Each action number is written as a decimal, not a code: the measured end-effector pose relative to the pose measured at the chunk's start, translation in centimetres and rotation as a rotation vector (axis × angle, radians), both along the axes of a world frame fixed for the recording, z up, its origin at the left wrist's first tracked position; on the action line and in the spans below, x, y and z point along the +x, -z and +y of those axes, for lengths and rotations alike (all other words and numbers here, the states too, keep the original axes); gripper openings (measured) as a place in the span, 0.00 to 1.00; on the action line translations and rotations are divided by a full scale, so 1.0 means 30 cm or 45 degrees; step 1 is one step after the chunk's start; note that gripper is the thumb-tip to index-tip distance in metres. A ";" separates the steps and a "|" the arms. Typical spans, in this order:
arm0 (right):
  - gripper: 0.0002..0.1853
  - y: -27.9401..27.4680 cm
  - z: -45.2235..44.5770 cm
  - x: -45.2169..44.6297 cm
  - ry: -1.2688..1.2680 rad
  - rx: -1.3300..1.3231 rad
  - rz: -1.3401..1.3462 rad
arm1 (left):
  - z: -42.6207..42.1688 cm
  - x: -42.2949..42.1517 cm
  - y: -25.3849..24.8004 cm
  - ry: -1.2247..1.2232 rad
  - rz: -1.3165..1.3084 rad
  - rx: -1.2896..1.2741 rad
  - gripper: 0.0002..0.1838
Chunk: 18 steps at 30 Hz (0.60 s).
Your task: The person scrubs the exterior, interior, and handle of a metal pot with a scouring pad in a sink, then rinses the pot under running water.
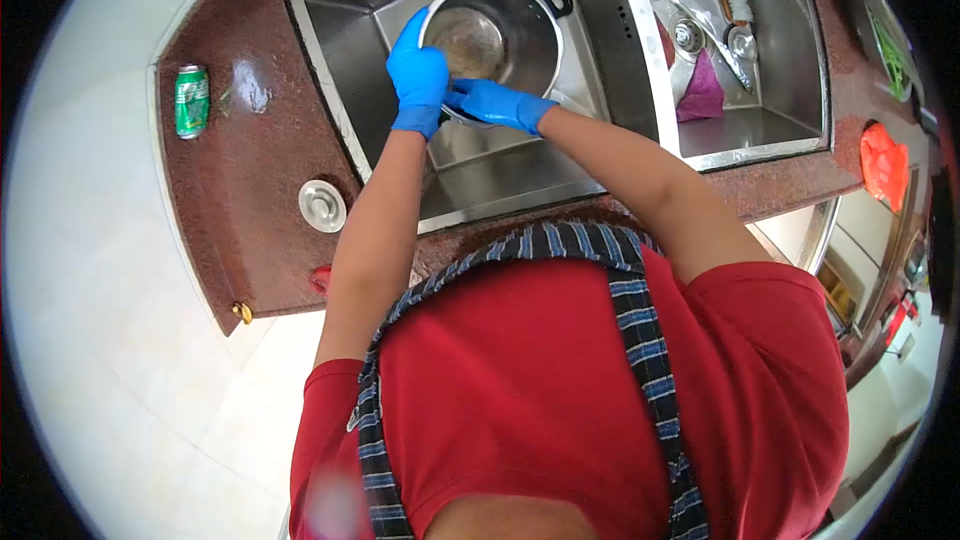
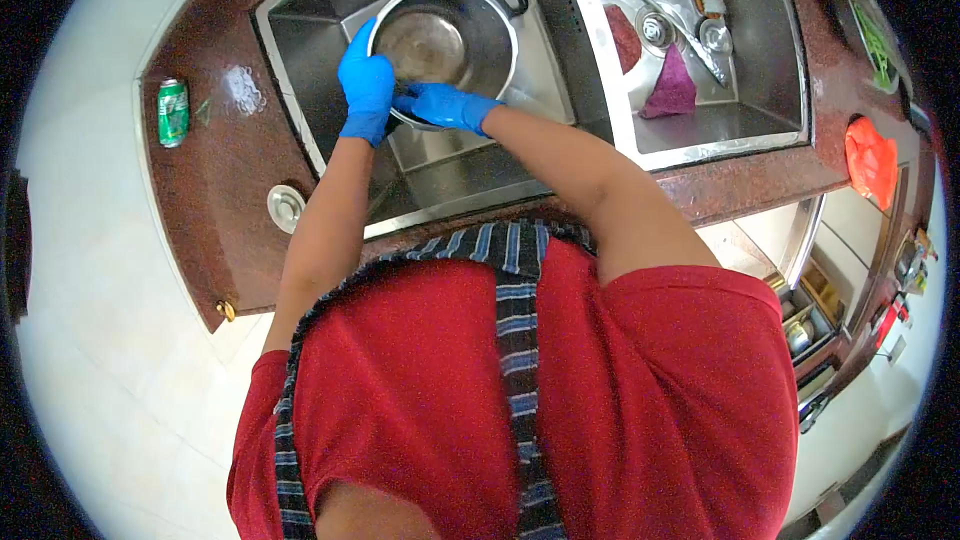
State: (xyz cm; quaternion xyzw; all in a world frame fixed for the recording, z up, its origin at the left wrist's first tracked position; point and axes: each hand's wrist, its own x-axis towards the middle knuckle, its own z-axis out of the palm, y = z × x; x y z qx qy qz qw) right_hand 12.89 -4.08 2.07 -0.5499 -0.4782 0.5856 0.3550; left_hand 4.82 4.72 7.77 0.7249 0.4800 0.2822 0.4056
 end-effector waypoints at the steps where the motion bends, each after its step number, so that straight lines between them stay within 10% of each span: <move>1: 0.29 -0.062 -0.011 0.031 -0.153 -0.091 -0.232 | 0.004 -0.036 0.034 -0.071 -0.068 -0.107 0.29; 10: 0.23 -0.151 -0.190 0.243 -0.519 0.569 -0.974 | -0.083 -0.120 0.139 -0.354 -0.592 -0.514 0.32; 18: 0.18 -0.154 -0.072 0.270 -0.766 0.233 -1.329 | -0.107 -0.067 0.131 -0.412 0.021 -0.312 0.29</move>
